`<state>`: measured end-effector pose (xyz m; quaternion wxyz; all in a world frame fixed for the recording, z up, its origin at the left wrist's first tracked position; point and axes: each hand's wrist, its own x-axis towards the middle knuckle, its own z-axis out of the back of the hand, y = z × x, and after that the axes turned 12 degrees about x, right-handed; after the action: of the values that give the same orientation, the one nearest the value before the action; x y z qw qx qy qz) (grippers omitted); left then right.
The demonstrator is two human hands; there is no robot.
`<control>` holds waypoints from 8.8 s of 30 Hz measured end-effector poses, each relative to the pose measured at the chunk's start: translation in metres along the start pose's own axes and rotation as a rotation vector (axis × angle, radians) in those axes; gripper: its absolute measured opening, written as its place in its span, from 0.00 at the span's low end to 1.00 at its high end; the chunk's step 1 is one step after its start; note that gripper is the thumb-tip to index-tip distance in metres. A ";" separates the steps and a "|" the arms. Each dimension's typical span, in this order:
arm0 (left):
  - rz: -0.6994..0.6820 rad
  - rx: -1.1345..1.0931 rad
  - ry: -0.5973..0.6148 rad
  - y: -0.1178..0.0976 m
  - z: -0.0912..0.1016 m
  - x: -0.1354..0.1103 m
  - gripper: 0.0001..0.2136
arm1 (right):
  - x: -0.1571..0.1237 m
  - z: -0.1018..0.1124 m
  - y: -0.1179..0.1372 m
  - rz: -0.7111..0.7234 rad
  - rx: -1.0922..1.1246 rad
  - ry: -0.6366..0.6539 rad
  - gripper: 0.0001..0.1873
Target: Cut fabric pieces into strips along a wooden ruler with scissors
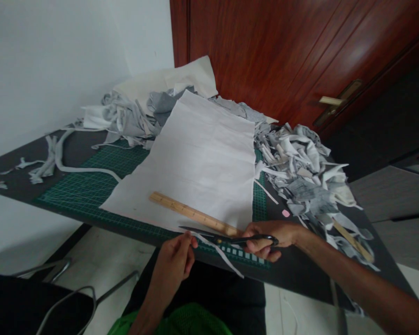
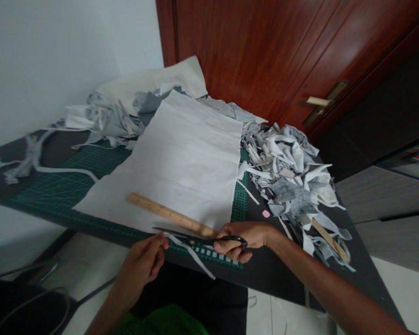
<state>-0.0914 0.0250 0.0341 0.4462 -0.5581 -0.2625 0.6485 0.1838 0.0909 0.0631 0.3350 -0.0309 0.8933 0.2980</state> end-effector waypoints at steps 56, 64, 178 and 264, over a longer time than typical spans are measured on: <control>-0.031 0.219 0.003 -0.009 0.005 0.000 0.26 | 0.001 0.002 -0.003 -0.018 -0.109 -0.024 0.26; -0.069 0.199 0.005 -0.001 0.005 0.002 0.26 | 0.005 0.003 -0.001 -0.030 -0.149 -0.016 0.26; -0.055 0.098 0.213 -0.001 0.013 -0.004 0.22 | 0.045 -0.033 0.033 -0.118 -0.143 -0.009 0.40; -0.136 0.117 0.297 0.001 0.015 -0.003 0.22 | 0.065 -0.045 0.048 -0.032 -0.202 0.010 0.34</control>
<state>-0.1065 0.0241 0.0384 0.5544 -0.6020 -0.1927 0.5415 0.0949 0.1149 0.0747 0.3306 -0.0800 0.8597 0.3810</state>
